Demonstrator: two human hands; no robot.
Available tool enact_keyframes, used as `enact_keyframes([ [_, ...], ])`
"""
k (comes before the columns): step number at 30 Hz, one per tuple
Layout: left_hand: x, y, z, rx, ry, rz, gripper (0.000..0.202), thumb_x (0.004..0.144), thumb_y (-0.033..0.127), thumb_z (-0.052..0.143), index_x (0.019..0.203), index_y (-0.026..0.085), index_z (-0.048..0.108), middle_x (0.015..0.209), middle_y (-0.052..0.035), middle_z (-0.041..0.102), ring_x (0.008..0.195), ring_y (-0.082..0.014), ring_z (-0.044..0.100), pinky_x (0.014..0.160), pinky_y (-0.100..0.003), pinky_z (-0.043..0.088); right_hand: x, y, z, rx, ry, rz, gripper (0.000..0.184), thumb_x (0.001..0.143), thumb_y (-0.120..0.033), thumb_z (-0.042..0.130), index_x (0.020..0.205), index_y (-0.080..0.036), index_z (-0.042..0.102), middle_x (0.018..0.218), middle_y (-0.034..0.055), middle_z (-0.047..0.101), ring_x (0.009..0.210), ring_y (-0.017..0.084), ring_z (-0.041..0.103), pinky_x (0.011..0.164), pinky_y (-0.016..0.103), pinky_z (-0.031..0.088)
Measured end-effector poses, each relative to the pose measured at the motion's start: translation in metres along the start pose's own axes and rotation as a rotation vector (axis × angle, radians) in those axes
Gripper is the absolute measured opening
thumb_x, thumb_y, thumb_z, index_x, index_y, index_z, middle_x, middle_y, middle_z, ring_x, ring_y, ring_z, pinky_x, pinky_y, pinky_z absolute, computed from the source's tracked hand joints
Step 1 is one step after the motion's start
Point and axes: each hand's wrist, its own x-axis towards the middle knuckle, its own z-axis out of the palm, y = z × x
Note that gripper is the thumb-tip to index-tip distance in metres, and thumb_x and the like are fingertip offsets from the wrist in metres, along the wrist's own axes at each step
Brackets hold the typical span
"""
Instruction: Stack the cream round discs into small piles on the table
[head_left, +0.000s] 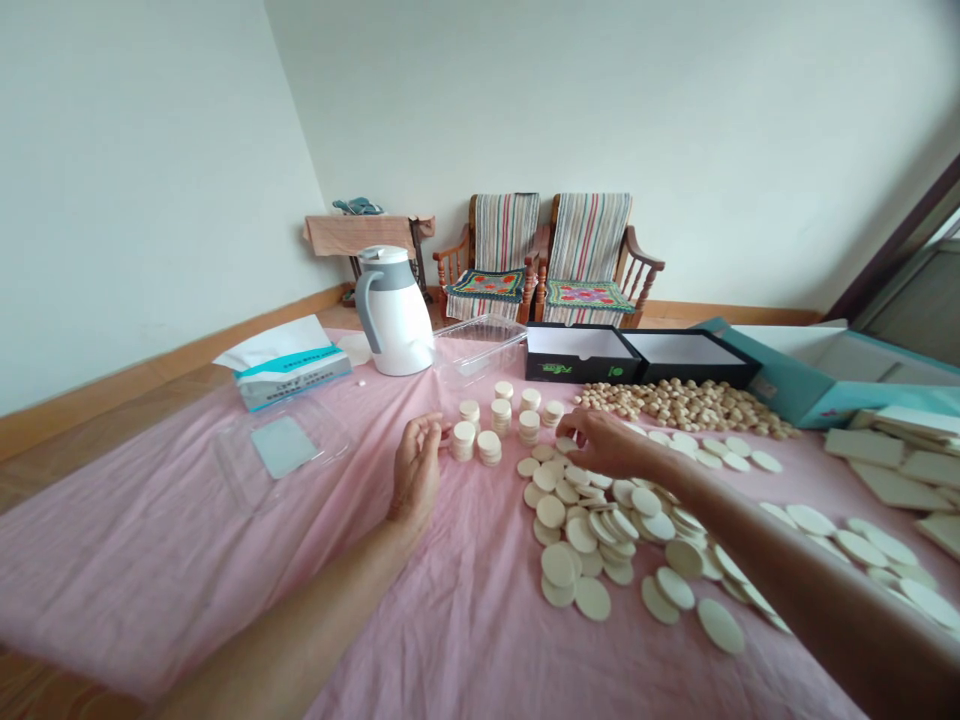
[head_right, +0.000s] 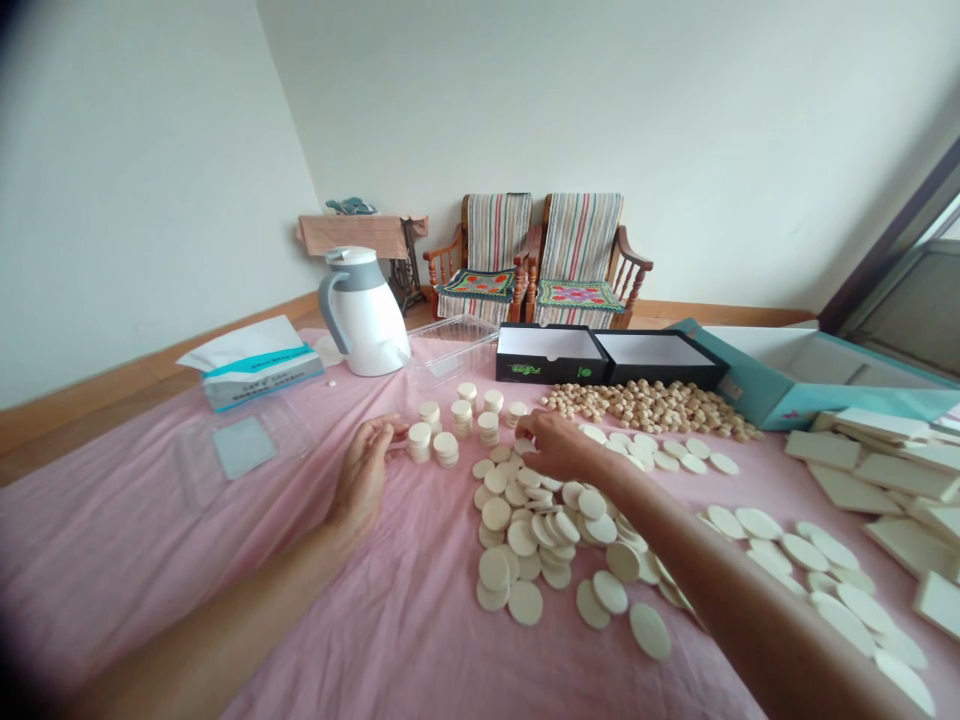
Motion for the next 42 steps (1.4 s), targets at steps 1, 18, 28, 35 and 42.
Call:
enact_keyframes([
  [1, 0.0, 0.001, 0.0, 0.003, -0.003, 0.0, 0.035, 0.081, 0.044, 0.052, 0.101, 0.016, 0.055, 0.099, -0.0087, 0.063, 0.093, -0.0204, 0.061, 0.075, -0.03, 0.049, 0.003, 0.002, -0.001, -0.011, 0.041, 0.024, 0.019, 0.068, -0.018, 0.053, 0.083, -0.016, 0.065, 0.075, 0.0041, 0.065, 0.066, 0.014, 0.057, 0.061, 0.022, 0.04],
  [18, 0.0, 0.002, 0.001, -0.015, -0.005, 0.004, 0.034, 0.081, 0.044, 0.052, 0.099, 0.015, 0.055, 0.099, -0.0082, 0.062, 0.091, -0.02, 0.061, 0.074, -0.031, 0.05, 0.033, 0.011, -0.004, -0.122, 0.296, 0.269, 0.025, 0.078, -0.036, 0.049, 0.082, -0.017, 0.065, 0.08, 0.007, 0.066, 0.072, 0.017, 0.059, 0.064, 0.025, 0.038],
  [28, -0.001, 0.0, 0.0, 0.021, -0.027, 0.046, 0.032, 0.085, 0.042, 0.049, 0.1, 0.016, 0.055, 0.099, -0.0074, 0.061, 0.093, -0.0191, 0.06, 0.08, -0.032, 0.048, -0.023, 0.021, -0.018, -0.055, -0.008, 0.146, 0.024, 0.068, -0.021, 0.057, 0.087, -0.017, 0.07, 0.086, 0.0064, 0.07, 0.077, 0.018, 0.062, 0.068, 0.025, 0.043],
  [35, -0.002, 0.001, 0.0, 0.025, -0.024, 0.032, 0.032, 0.085, 0.043, 0.049, 0.102, 0.016, 0.054, 0.1, -0.0069, 0.061, 0.094, -0.0194, 0.06, 0.08, -0.033, 0.048, -0.035, 0.016, -0.01, -0.092, 0.01, 0.107, 0.026, 0.067, -0.019, 0.054, 0.088, -0.018, 0.071, 0.09, 0.0078, 0.069, 0.084, 0.021, 0.06, 0.074, 0.028, 0.042],
  [42, -0.001, 0.0, 0.0, 0.024, -0.028, 0.037, 0.033, 0.085, 0.043, 0.049, 0.101, 0.016, 0.054, 0.101, -0.0077, 0.061, 0.095, -0.0198, 0.06, 0.08, -0.033, 0.048, -0.036, 0.014, -0.018, 0.04, 0.081, 0.161, 0.023, 0.073, -0.018, 0.049, 0.084, -0.018, 0.069, 0.078, 0.0036, 0.069, 0.069, 0.015, 0.059, 0.066, 0.025, 0.041],
])
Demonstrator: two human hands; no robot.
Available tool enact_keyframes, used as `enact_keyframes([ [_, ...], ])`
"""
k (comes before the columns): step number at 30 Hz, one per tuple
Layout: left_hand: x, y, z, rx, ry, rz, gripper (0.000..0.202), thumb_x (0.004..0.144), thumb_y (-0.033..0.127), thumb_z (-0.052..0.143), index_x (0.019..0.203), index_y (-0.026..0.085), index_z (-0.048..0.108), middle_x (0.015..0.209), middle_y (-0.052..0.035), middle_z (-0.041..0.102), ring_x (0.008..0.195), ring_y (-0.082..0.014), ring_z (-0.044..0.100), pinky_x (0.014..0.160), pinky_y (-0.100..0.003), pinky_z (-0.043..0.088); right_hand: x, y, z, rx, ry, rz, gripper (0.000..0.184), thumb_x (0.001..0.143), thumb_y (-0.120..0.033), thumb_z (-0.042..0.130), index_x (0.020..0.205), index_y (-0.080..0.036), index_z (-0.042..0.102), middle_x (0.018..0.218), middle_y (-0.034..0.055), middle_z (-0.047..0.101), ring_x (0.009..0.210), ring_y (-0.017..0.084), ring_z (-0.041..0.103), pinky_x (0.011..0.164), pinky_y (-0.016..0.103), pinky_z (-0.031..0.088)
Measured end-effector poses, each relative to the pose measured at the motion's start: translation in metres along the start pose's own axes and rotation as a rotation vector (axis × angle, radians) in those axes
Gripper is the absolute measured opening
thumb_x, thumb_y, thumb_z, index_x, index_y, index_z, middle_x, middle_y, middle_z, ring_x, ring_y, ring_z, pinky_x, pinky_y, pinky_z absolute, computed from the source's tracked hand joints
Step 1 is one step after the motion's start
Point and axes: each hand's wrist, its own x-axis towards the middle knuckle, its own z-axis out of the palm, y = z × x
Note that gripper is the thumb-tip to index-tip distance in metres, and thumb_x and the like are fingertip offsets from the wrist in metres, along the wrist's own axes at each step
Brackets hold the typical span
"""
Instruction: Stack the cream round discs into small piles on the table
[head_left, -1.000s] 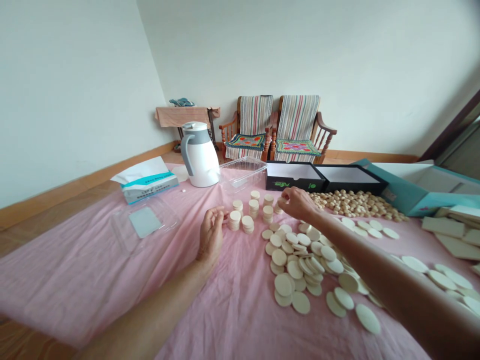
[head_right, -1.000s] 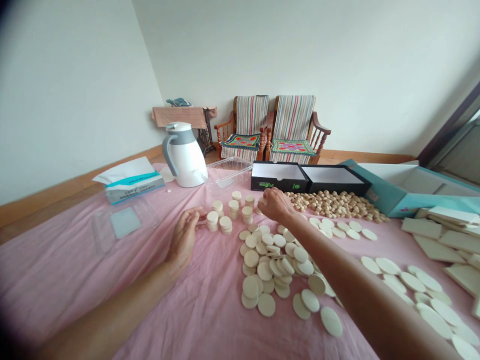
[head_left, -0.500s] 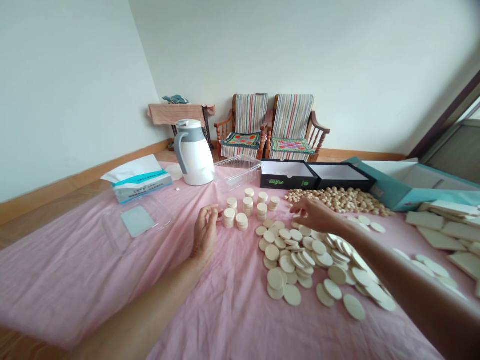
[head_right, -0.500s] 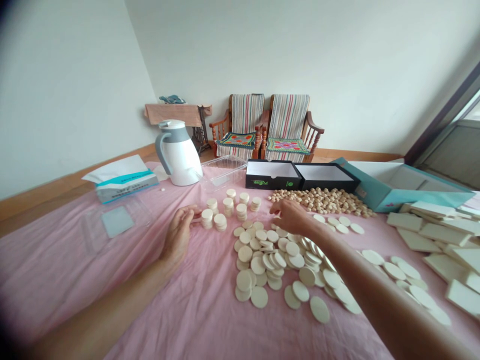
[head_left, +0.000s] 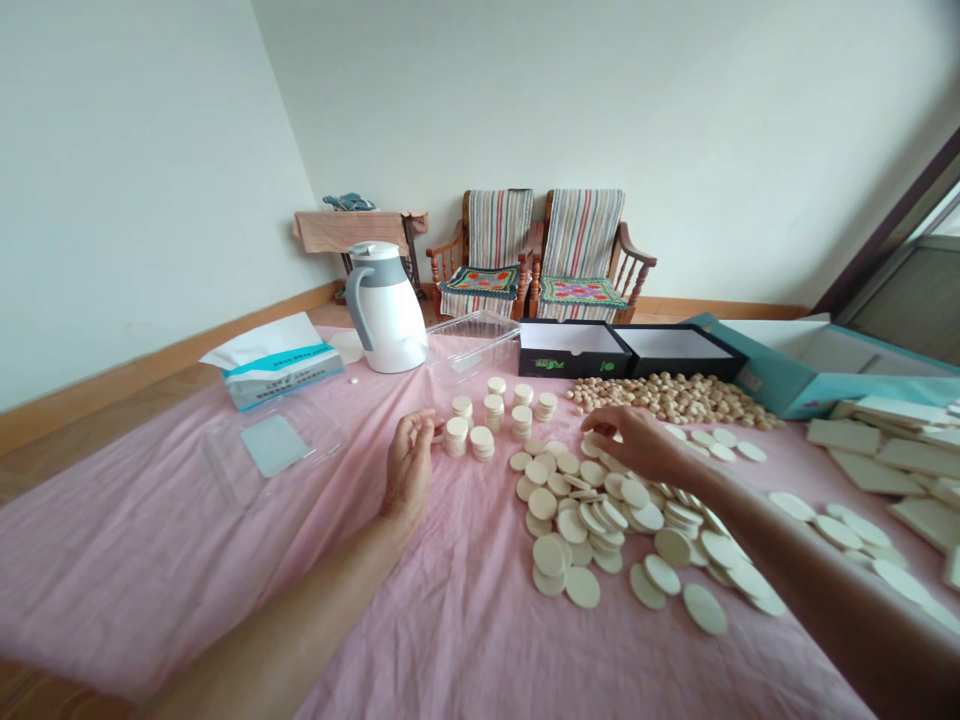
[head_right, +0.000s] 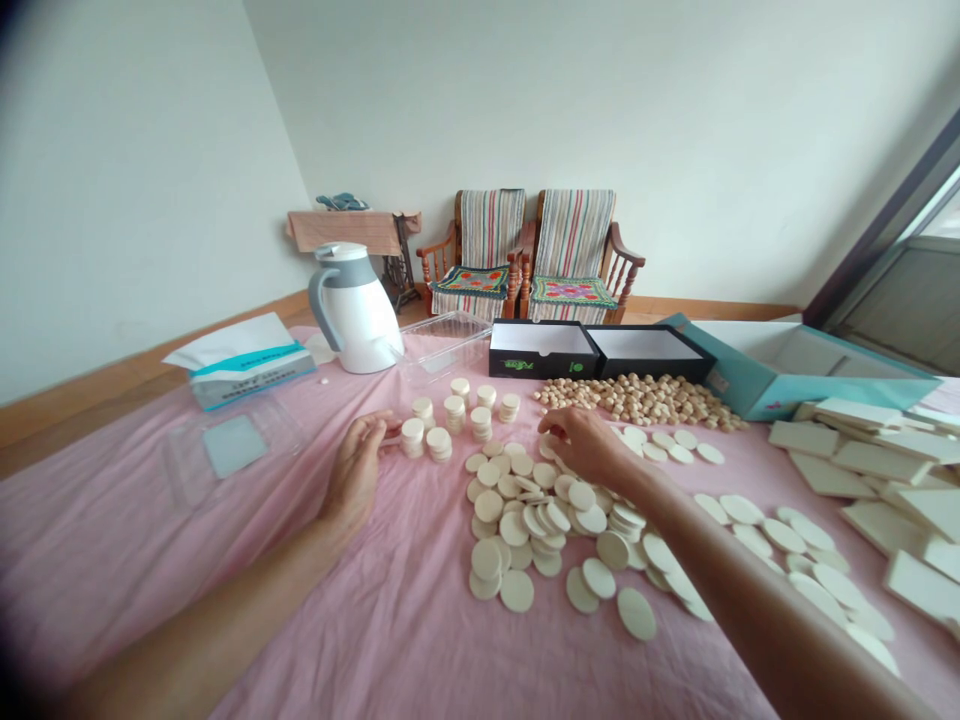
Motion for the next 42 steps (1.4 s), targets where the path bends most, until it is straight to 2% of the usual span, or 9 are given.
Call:
enact_keyframes([
  [2, 0.0, 0.0, 0.0, 0.001, 0.003, 0.0, 0.033, 0.084, 0.044, 0.049, 0.101, 0.016, 0.054, 0.1, -0.0076, 0.061, 0.094, -0.0199, 0.06, 0.08, -0.033, 0.048, 0.006, -0.001, 0.002, 0.048, 0.041, 0.023, 0.023, 0.072, -0.017, 0.049, 0.086, -0.017, 0.068, 0.077, 0.0035, 0.069, 0.069, 0.015, 0.059, 0.064, 0.024, 0.041],
  [6, 0.0, -0.001, -0.001, -0.006, 0.004, -0.012, 0.034, 0.084, 0.044, 0.049, 0.102, 0.016, 0.054, 0.1, -0.0077, 0.062, 0.094, -0.0201, 0.06, 0.079, -0.032, 0.048, 0.02, -0.005, 0.012, 0.09, -0.012, 0.015, 0.021, 0.072, -0.017, 0.05, 0.083, -0.017, 0.068, 0.076, 0.0034, 0.069, 0.068, 0.015, 0.06, 0.063, 0.023, 0.041],
  [15, 0.002, -0.004, -0.002, -0.008, 0.002, -0.016, 0.035, 0.082, 0.045, 0.051, 0.103, 0.016, 0.054, 0.103, -0.009, 0.063, 0.094, -0.0206, 0.061, 0.078, -0.032, 0.049, 0.023, -0.006, 0.028, -0.112, -0.037, -0.004, 0.031, 0.065, -0.019, 0.055, 0.093, -0.015, 0.066, 0.086, 0.0078, 0.066, 0.077, 0.018, 0.059, 0.068, 0.025, 0.041],
  [22, 0.003, -0.004, -0.001, -0.016, 0.004, -0.029, 0.036, 0.082, 0.044, 0.051, 0.103, 0.015, 0.054, 0.102, -0.0094, 0.063, 0.094, -0.0208, 0.061, 0.077, -0.032, 0.049, 0.027, -0.004, 0.026, -0.144, -0.052, -0.01, 0.022, 0.066, -0.019, 0.055, 0.085, -0.016, 0.065, 0.082, 0.0064, 0.064, 0.073, 0.017, 0.057, 0.064, 0.024, 0.039],
  [27, 0.001, 0.002, 0.001, -0.038, 0.008, -0.041, 0.036, 0.081, 0.044, 0.052, 0.102, 0.015, 0.054, 0.097, -0.0086, 0.064, 0.091, -0.0207, 0.062, 0.075, -0.032, 0.049, 0.047, -0.006, 0.019, -0.058, 0.188, 0.015, 0.022, 0.074, -0.024, 0.05, 0.088, -0.015, 0.064, 0.082, 0.0061, 0.064, 0.073, 0.015, 0.057, 0.068, 0.023, 0.041],
  [29, 0.0, 0.003, 0.002, -0.04, 0.011, -0.042, 0.036, 0.081, 0.044, 0.052, 0.102, 0.015, 0.054, 0.096, -0.0082, 0.064, 0.091, -0.0205, 0.062, 0.075, -0.032, 0.049, 0.057, -0.009, 0.019, -0.04, 0.229, 0.014, 0.023, 0.076, -0.025, 0.049, 0.09, -0.015, 0.065, 0.083, 0.0064, 0.064, 0.074, 0.015, 0.057, 0.07, 0.024, 0.041],
  [36, 0.002, 0.001, 0.0, -0.023, 0.001, -0.045, 0.035, 0.08, 0.044, 0.052, 0.1, 0.015, 0.055, 0.1, -0.0091, 0.063, 0.091, -0.0207, 0.062, 0.074, -0.031, 0.049, 0.07, -0.01, 0.025, -0.045, 0.213, -0.019, 0.028, 0.073, -0.023, 0.054, 0.097, -0.013, 0.065, 0.086, 0.0077, 0.064, 0.076, 0.016, 0.058, 0.072, 0.025, 0.042],
  [40, 0.002, 0.0, -0.001, -0.005, 0.001, -0.039, 0.036, 0.081, 0.044, 0.052, 0.102, 0.015, 0.055, 0.103, -0.0096, 0.062, 0.093, -0.0205, 0.061, 0.075, -0.032, 0.049, 0.059, -0.003, 0.012, -0.015, 0.23, 0.025, 0.026, 0.074, -0.022, 0.052, 0.095, -0.015, 0.065, 0.085, 0.0057, 0.066, 0.074, 0.014, 0.059, 0.069, 0.023, 0.042],
  [42, 0.002, 0.001, 0.0, -0.009, -0.001, -0.043, 0.036, 0.081, 0.044, 0.052, 0.101, 0.015, 0.055, 0.103, -0.0098, 0.062, 0.093, -0.0206, 0.061, 0.075, -0.032, 0.049, 0.051, 0.003, 0.004, -0.061, 0.166, 0.065, 0.021, 0.073, -0.022, 0.052, 0.087, -0.017, 0.067, 0.078, 0.0043, 0.067, 0.072, 0.015, 0.06, 0.065, 0.023, 0.041],
])
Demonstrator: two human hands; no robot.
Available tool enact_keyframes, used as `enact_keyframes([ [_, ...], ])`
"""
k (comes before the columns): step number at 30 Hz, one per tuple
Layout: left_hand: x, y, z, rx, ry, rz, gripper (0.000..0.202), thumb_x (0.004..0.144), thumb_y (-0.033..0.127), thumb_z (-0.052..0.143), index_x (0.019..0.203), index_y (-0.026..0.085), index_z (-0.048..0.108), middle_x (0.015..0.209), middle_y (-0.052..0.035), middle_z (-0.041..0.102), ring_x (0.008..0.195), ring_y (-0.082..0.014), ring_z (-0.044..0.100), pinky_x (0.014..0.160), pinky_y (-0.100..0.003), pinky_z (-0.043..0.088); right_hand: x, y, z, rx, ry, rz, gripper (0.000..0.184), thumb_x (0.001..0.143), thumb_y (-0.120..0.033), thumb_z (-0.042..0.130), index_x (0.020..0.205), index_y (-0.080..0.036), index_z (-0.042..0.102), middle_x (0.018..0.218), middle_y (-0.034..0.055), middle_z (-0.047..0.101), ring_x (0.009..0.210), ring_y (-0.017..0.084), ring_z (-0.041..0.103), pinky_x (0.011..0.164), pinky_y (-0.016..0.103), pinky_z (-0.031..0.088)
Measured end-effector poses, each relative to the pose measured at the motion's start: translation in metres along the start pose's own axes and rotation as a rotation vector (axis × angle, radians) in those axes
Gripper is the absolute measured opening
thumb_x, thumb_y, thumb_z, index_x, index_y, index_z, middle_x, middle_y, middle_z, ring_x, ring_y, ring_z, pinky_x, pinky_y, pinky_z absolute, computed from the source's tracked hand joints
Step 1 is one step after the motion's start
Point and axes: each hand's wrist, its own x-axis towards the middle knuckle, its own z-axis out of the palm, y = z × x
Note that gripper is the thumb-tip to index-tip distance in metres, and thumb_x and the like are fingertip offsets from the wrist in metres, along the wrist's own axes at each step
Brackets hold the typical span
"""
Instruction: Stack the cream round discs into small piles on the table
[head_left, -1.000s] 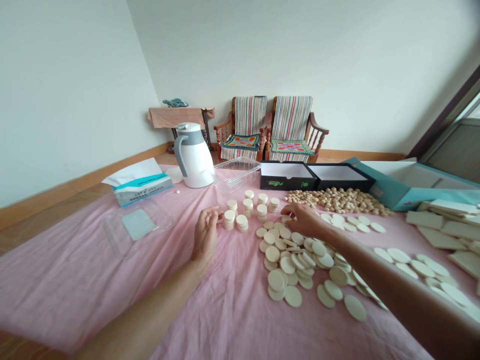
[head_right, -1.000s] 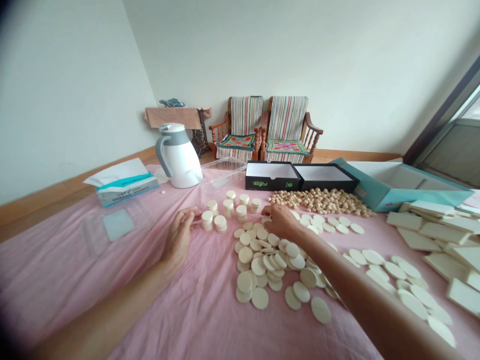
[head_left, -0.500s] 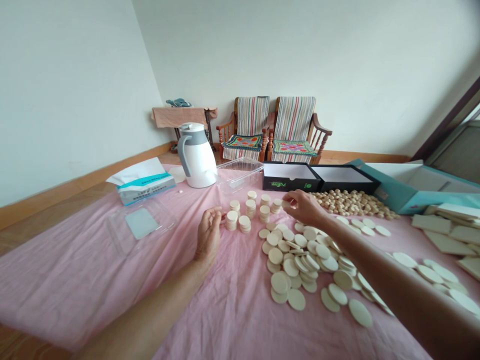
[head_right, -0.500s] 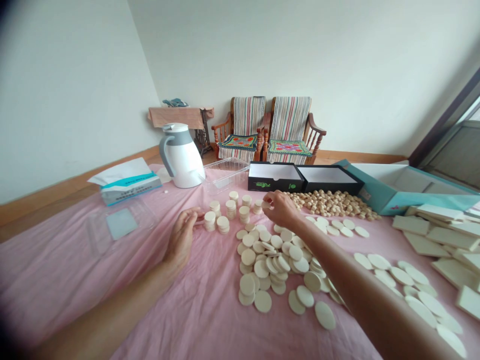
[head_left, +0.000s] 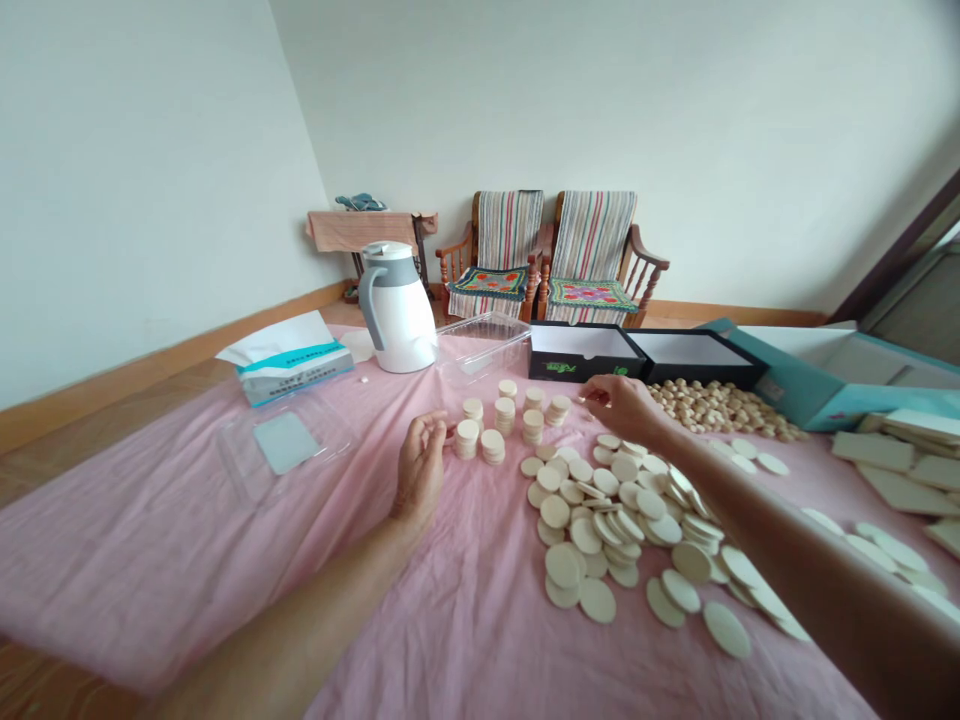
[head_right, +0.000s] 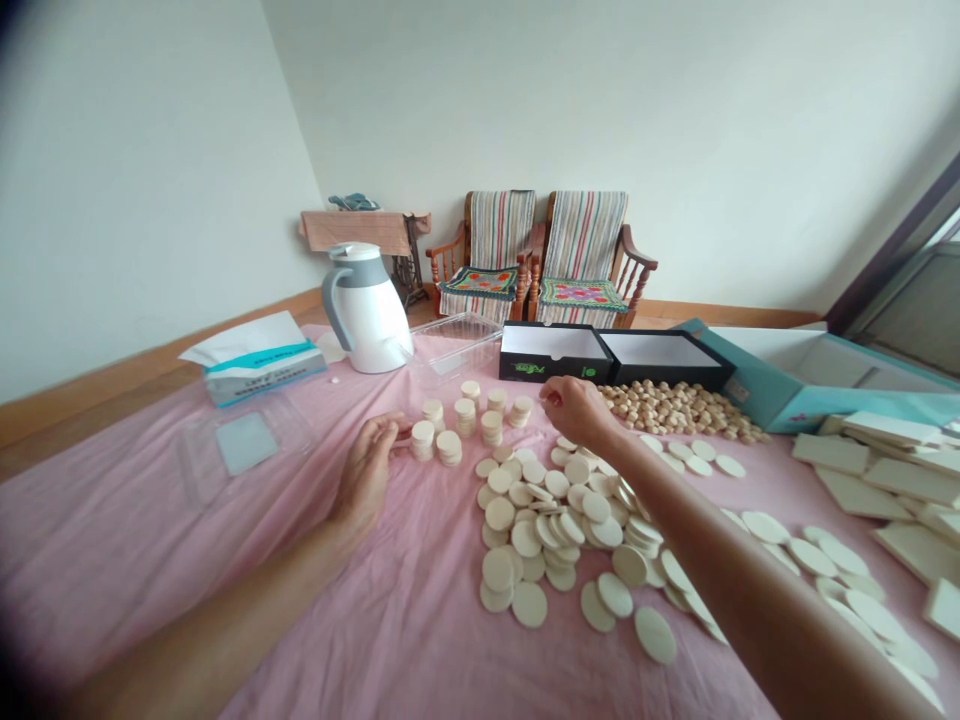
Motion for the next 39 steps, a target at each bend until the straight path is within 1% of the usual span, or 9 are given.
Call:
enact_keyframes([
  [5, 0.0, 0.0, 0.0, -0.003, -0.002, 0.001, 0.037, 0.081, 0.045, 0.052, 0.101, 0.015, 0.054, 0.1, -0.0094, 0.063, 0.094, -0.0213, 0.061, 0.076, -0.032, 0.049, -0.016, 0.012, -0.007, -0.214, -0.24, 0.021, 0.015, 0.066, -0.021, 0.057, 0.076, -0.02, 0.068, 0.078, 0.0056, 0.069, 0.074, 0.02, 0.061, 0.06, 0.025, 0.038],
  [13, 0.001, -0.003, -0.001, -0.001, 0.006, 0.007, 0.039, 0.08, 0.046, 0.053, 0.103, 0.015, 0.055, 0.1, -0.0093, 0.064, 0.092, -0.0207, 0.062, 0.077, -0.032, 0.049, -0.025, 0.012, -0.002, -0.249, -0.254, 0.03, 0.013, 0.067, -0.023, 0.054, 0.069, -0.018, 0.066, 0.073, 0.0071, 0.066, 0.068, 0.019, 0.06, 0.055, 0.026, 0.034],
  [15, 0.001, -0.002, -0.001, 0.003, 0.004, 0.005, 0.039, 0.08, 0.046, 0.053, 0.103, 0.015, 0.055, 0.1, -0.0093, 0.064, 0.093, -0.0208, 0.062, 0.076, -0.032, 0.049, -0.02, 0.009, -0.002, -0.215, -0.218, 0.023, 0.015, 0.069, -0.024, 0.052, 0.071, -0.019, 0.066, 0.073, 0.0059, 0.066, 0.068, 0.018, 0.059, 0.056, 0.025, 0.035],
  [21, -0.001, 0.002, 0.001, -0.019, 0.009, 0.001, 0.035, 0.081, 0.044, 0.052, 0.101, 0.015, 0.055, 0.098, -0.0086, 0.063, 0.092, -0.0203, 0.061, 0.076, -0.032, 0.049, 0.005, -0.011, 0.005, -0.029, 0.034, -0.083, 0.025, 0.076, -0.025, 0.047, 0.09, -0.017, 0.066, 0.083, 0.0061, 0.067, 0.075, 0.016, 0.059, 0.068, 0.023, 0.04],
  [28, 0.0, 0.001, -0.001, -0.016, 0.008, 0.013, 0.034, 0.082, 0.044, 0.051, 0.101, 0.015, 0.054, 0.099, -0.0089, 0.062, 0.092, -0.02, 0.061, 0.075, -0.031, 0.049, 0.016, -0.022, 0.013, -0.006, 0.045, -0.092, 0.028, 0.073, -0.026, 0.054, 0.097, -0.016, 0.065, 0.088, 0.0062, 0.068, 0.076, 0.016, 0.059, 0.07, 0.025, 0.041],
  [32, -0.011, 0.02, 0.0, 0.066, 0.1, 0.173, 0.029, 0.084, 0.041, 0.05, 0.101, 0.018, 0.054, 0.1, -0.0072, 0.061, 0.096, -0.0189, 0.058, 0.084, -0.031, 0.046, 0.001, -0.019, 0.004, 0.033, 0.106, -0.036, 0.019, 0.078, -0.026, 0.049, 0.082, -0.018, 0.066, 0.077, 0.004, 0.068, 0.069, 0.015, 0.059, 0.064, 0.023, 0.04],
  [35, -0.029, 0.037, 0.005, 0.119, 0.058, 0.335, 0.026, 0.086, 0.038, 0.049, 0.103, 0.019, 0.054, 0.1, -0.007, 0.06, 0.097, -0.0194, 0.056, 0.09, -0.032, 0.042, -0.016, -0.019, 0.003, 0.057, -0.064, -0.084, 0.023, 0.08, -0.025, 0.046, 0.078, -0.018, 0.068, 0.075, 0.0043, 0.069, 0.068, 0.015, 0.061, 0.063, 0.023, 0.041],
  [37, -0.042, 0.044, 0.01, 0.126, -0.033, 0.378, 0.024, 0.087, 0.036, 0.048, 0.103, 0.019, 0.055, 0.101, -0.0077, 0.06, 0.098, -0.0205, 0.056, 0.091, -0.033, 0.042, -0.029, -0.022, 0.006, 0.084, -0.198, -0.165, 0.024, 0.081, -0.026, 0.048, 0.089, -0.018, 0.069, 0.085, 0.0062, 0.071, 0.076, 0.017, 0.063, 0.068, 0.025, 0.043],
  [39, -0.051, 0.046, 0.015, 0.144, -0.135, 0.387, 0.024, 0.086, 0.035, 0.048, 0.102, 0.019, 0.057, 0.1, -0.0087, 0.06, 0.097, -0.0216, 0.056, 0.09, -0.034, 0.043, -0.04, -0.029, 0.01, 0.09, -0.257, -0.235, 0.03, 0.082, -0.031, 0.05, 0.103, -0.018, 0.067, 0.099, 0.0088, 0.069, 0.09, 0.02, 0.062, 0.078, 0.029, 0.044],
])
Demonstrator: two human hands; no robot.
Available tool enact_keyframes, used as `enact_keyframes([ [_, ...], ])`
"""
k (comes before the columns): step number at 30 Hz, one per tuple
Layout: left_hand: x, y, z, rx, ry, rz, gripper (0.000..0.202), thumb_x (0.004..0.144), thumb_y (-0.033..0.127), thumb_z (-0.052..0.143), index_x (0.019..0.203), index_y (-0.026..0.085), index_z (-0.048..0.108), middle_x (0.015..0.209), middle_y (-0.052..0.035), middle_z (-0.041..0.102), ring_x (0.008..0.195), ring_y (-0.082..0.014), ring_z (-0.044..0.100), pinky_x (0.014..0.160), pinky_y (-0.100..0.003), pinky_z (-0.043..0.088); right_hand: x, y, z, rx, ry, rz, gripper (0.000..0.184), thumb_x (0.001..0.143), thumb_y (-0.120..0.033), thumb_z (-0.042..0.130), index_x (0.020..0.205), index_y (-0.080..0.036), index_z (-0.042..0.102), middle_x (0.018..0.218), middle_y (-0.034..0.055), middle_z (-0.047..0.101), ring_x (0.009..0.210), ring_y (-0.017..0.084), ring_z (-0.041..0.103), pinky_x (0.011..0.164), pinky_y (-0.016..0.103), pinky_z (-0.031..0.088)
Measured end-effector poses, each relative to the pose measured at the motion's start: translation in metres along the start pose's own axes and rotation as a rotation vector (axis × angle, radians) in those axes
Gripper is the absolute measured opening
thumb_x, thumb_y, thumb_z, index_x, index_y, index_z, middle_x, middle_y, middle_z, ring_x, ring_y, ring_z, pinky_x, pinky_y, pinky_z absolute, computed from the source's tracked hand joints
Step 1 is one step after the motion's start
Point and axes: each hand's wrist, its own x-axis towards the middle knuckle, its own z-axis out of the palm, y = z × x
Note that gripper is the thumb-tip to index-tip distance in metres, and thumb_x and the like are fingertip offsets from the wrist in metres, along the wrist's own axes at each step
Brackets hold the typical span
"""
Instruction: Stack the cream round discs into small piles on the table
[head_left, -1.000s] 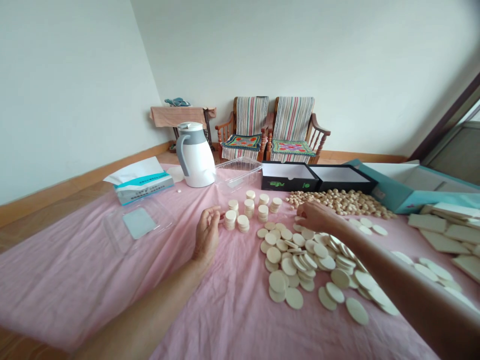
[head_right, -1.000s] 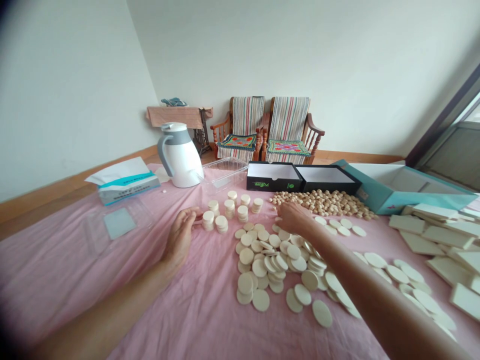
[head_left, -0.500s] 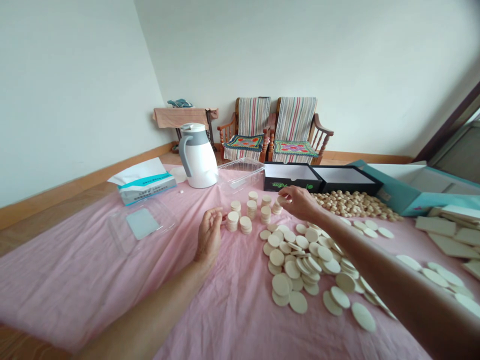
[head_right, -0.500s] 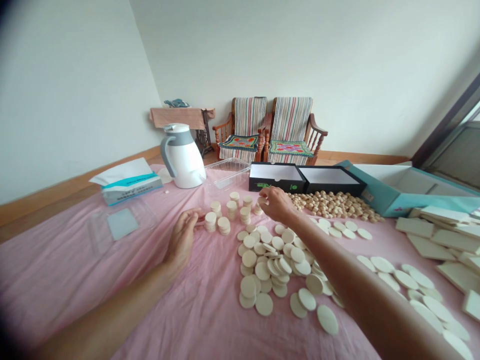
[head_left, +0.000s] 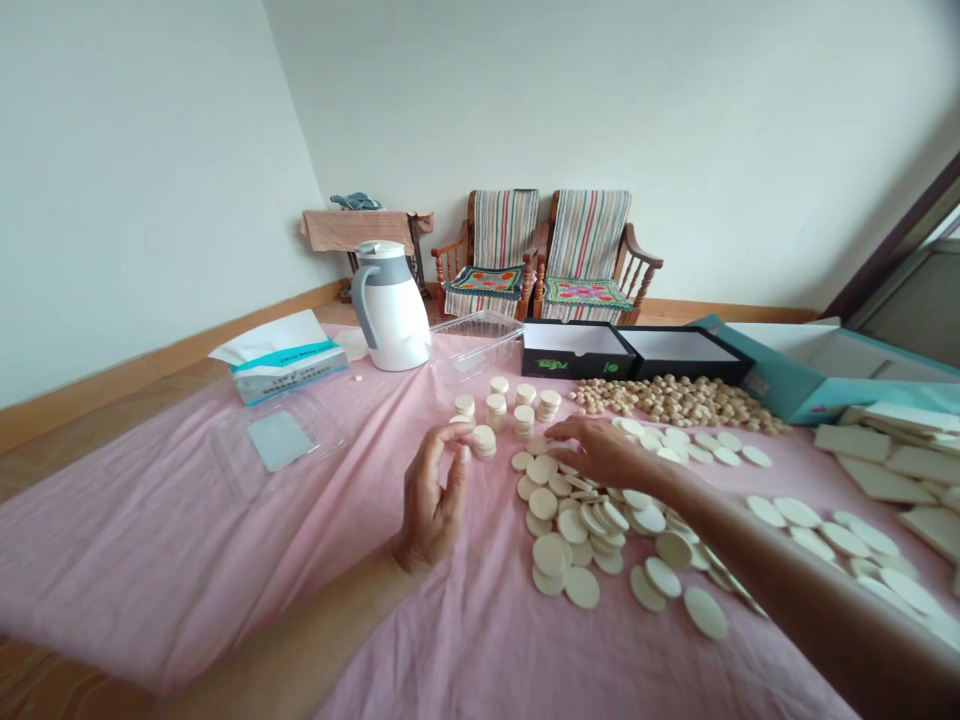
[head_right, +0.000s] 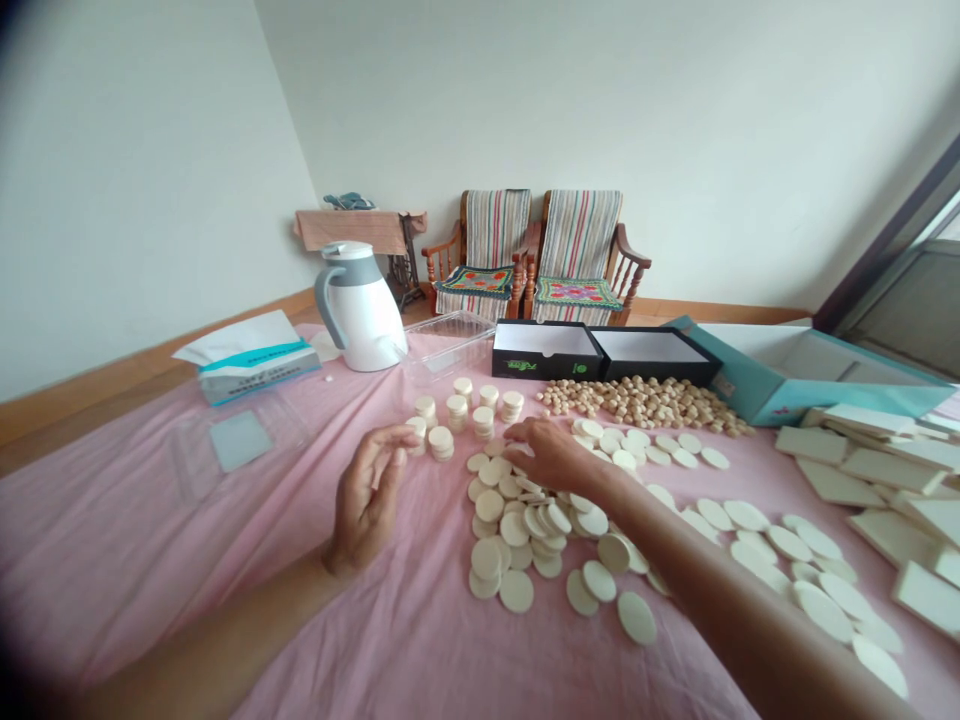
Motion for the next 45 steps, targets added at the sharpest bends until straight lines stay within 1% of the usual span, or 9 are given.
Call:
enact_keyframes([
  [6, -0.008, 0.003, 0.008, 0.131, -0.181, 0.11, 0.019, 0.086, 0.028, 0.047, 0.096, 0.019, 0.06, 0.093, -0.0089, 0.061, 0.09, -0.0215, 0.057, 0.084, -0.034, 0.044, -0.019, -0.027, 0.006, 0.036, -0.035, -0.044, 0.045, 0.081, -0.039, 0.054, 0.12, -0.016, 0.058, 0.108, 0.0131, 0.063, 0.104, 0.025, 0.055, 0.089, 0.036, 0.041],
  [16, -0.007, 0.006, 0.014, 0.416, -0.506, 0.162, 0.025, 0.083, 0.014, 0.046, 0.107, 0.019, 0.054, 0.104, -0.0073, 0.06, 0.099, -0.0193, 0.055, 0.088, -0.033, 0.044, -0.049, -0.049, -0.012, 0.156, -0.154, -0.255, 0.038, 0.08, -0.019, 0.053, 0.117, -0.021, 0.057, 0.108, 0.0095, 0.059, 0.1, 0.02, 0.055, 0.088, 0.034, 0.042],
  [18, -0.005, 0.004, 0.014, 0.472, -0.566, 0.171, 0.03, 0.082, 0.009, 0.046, 0.109, 0.019, 0.054, 0.107, -0.0066, 0.059, 0.103, -0.0188, 0.053, 0.092, -0.033, 0.043, -0.055, -0.046, -0.015, 0.201, -0.119, -0.274, 0.037, 0.081, -0.016, 0.05, 0.117, -0.022, 0.057, 0.111, 0.0081, 0.059, 0.101, 0.018, 0.055, 0.089, 0.033, 0.042],
  [21, -0.004, 0.002, 0.017, 0.543, -0.632, 0.212, 0.036, 0.08, 0.005, 0.044, 0.112, 0.018, 0.054, 0.11, -0.0064, 0.059, 0.106, -0.0188, 0.051, 0.095, -0.035, 0.041, -0.066, -0.029, -0.015, 0.231, 0.084, -0.164, 0.031, 0.084, -0.017, 0.047, 0.112, -0.022, 0.059, 0.107, 0.0066, 0.062, 0.095, 0.017, 0.057, 0.084, 0.03, 0.044],
  [25, -0.001, -0.001, 0.025, 0.638, -0.67, 0.269, 0.033, 0.081, 0.006, 0.045, 0.111, 0.018, 0.056, 0.109, -0.0069, 0.06, 0.105, -0.0202, 0.051, 0.094, -0.036, 0.042, -0.077, 0.002, -0.007, 0.182, 0.424, 0.084, 0.02, 0.085, -0.02, 0.046, 0.096, -0.018, 0.062, 0.089, 0.0061, 0.064, 0.079, 0.017, 0.058, 0.071, 0.03, 0.045],
  [29, 0.004, -0.007, 0.034, 0.733, -0.696, 0.261, 0.029, 0.081, 0.009, 0.049, 0.108, 0.017, 0.057, 0.105, -0.0075, 0.059, 0.103, -0.0214, 0.051, 0.091, -0.037, 0.042, -0.085, 0.019, -0.002, 0.147, 0.56, 0.135, 0.017, 0.084, -0.018, 0.046, 0.091, -0.018, 0.061, 0.084, 0.0056, 0.063, 0.075, 0.017, 0.057, 0.068, 0.029, 0.044],
  [37, 0.007, -0.01, 0.036, 0.833, -0.664, 0.217, 0.008, 0.081, 0.017, 0.05, 0.08, 0.017, 0.059, 0.087, -0.0052, 0.055, 0.086, -0.0186, 0.053, 0.076, -0.031, 0.045, -0.09, 0.019, 0.003, 0.132, 0.511, 0.128, 0.018, 0.086, -0.019, 0.043, 0.092, -0.019, 0.06, 0.088, 0.006, 0.062, 0.079, 0.017, 0.057, 0.071, 0.028, 0.044],
  [42, 0.022, 0.007, 0.047, 0.756, -0.597, 0.343, 0.018, 0.078, 0.015, 0.052, 0.095, 0.018, 0.059, 0.093, -0.006, 0.056, 0.091, -0.019, 0.053, 0.082, -0.032, 0.045, -0.09, 0.02, 0.005, 0.128, 0.513, 0.118, 0.018, 0.086, -0.018, 0.044, 0.092, -0.019, 0.06, 0.089, 0.0063, 0.062, 0.08, 0.018, 0.057, 0.072, 0.029, 0.043],
  [45, 0.039, 0.014, 0.066, 0.735, -0.694, 0.465, 0.027, 0.076, 0.01, 0.051, 0.102, 0.017, 0.057, 0.098, -0.0068, 0.057, 0.095, -0.0194, 0.053, 0.085, -0.033, 0.044, -0.091, 0.02, 0.006, 0.131, 0.509, 0.108, 0.018, 0.086, -0.019, 0.043, 0.093, -0.018, 0.06, 0.089, 0.0067, 0.062, 0.079, 0.018, 0.056, 0.071, 0.029, 0.043],
])
